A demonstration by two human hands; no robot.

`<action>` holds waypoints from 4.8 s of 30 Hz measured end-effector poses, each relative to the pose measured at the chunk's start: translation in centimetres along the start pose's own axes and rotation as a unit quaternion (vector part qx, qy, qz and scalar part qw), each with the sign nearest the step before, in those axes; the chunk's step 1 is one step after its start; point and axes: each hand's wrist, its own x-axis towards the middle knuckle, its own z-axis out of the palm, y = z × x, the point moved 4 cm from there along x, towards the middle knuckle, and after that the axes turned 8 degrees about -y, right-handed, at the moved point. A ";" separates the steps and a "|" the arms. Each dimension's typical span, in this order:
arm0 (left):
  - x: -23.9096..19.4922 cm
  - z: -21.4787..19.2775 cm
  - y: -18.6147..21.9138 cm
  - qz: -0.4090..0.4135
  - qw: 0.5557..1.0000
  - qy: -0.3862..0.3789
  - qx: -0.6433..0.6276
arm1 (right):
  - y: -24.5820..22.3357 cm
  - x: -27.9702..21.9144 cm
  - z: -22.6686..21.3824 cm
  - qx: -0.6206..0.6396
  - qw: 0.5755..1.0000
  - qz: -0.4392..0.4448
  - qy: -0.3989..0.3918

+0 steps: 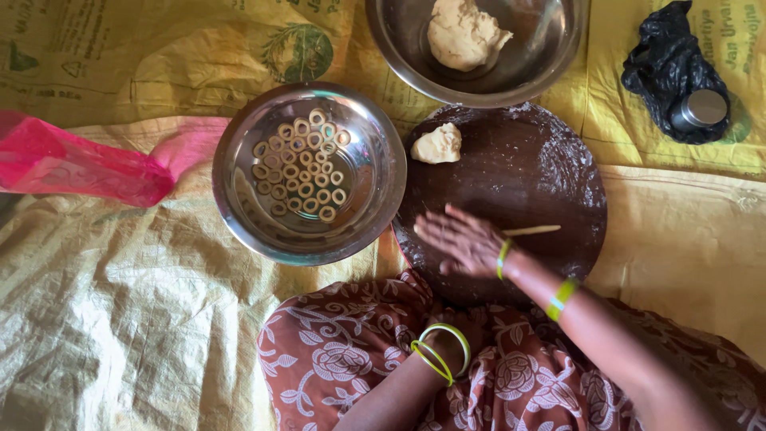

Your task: The person rolls a small piece of dough into a long thin rope on a wooden board, then joins the ends to form a ring and places it into a metal bowl. This process is repeated multiple times.

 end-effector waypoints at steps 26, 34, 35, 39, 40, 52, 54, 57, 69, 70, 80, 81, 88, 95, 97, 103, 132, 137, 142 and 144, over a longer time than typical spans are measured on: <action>-0.5 -1.4 -0.5 -0.020 1.000 0.009 -0.012 | -0.7 2.6 -2.8 0.046 0.985 -0.019 0.165; 1.0 0.0 -0.7 -0.014 1.000 0.022 0.008 | -4.1 0.2 1.0 -0.048 0.998 0.021 -0.019; 1.1 0.4 -0.8 -0.011 1.000 0.009 0.013 | -3.1 1.0 0.4 0.012 0.999 0.036 0.011; 1.0 0.8 -1.2 0.005 0.998 -0.002 0.055 | 2.4 2.7 -3.0 0.025 0.988 0.134 0.069; 1.0 0.6 -1.6 -0.009 0.999 0.010 0.047 | 3.3 2.5 -3.7 0.020 0.985 0.155 0.074; 2.1 0.6 -3.4 -0.041 0.997 0.064 0.030 | 8.8 -14.5 0.9 0.112 0.905 0.341 0.230; 2.9 0.7 -3.6 -0.042 0.996 0.070 0.030 | 8.2 -14.6 2.0 0.116 0.883 0.394 0.228; 3.7 1.5 -3.7 -0.043 0.996 0.080 0.024 | 8.0 -14.5 1.7 0.112 0.868 0.426 0.229; 1.0 -0.1 -3.5 0.014 0.979 0.055 0.197 | 8.1 -18.3 -1.1 0.214 0.815 0.423 0.333; 0.4 -0.6 -3.5 0.011 0.977 0.077 0.200 | 8.3 -16.7 -0.9 0.259 0.810 0.415 0.323; 0.8 -1.9 -2.9 -0.037 0.999 0.027 0.018 | 10.0 -1.9 -0.9 0.098 0.875 0.460 0.113; 1.0 -2.0 -3.4 -0.043 0.999 0.017 -0.004 | 11.8 -1.6 -1.3 0.117 0.865 0.476 0.111; 1.1 -3.0 -3.4 -0.046 0.996 -0.021 -0.070 | 14.9 -0.8 -1.5 0.126 0.873 0.465 0.073; 0.7 -3.7 -2.8 -0.037 0.995 -0.022 -0.089 | -0.4 -5.4 -0.7 0.127 0.941 0.298 0.100; 0.5 -3.9 -3.0 -0.041 0.995 -0.018 -0.086 | -1.8 -5.5 -0.6 0.126 0.943 0.294 0.095; 0.8 -3.6 -3.0 -0.047 0.994 -0.014 -0.094 | 8.0 -1.3 -1.7 0.100 0.895 0.432 0.039; 0.6 -3.1 -3.0 -0.102 0.990 -0.014 -0.091 | 3.8 -14.3 -4.1 0.119 0.874 0.398 0.252; 1.8 -1.9 -2.8 -0.081 0.997 0.017 -0.008 | -4.0 -11.5 -1.1 0.024 0.958 0.242 0.150; 1.9 -2.0 -3.4 -0.100 0.993 0.009 -0.055 | -4.1 -6.7 0.1 -0.050 0.973 0.225 0.026; 1.9 -2.3 -3.4 -0.088 0.995 -0.020 -0.044 | -1.4 -5.6 -0.8 0.060 0.968 0.231 0.082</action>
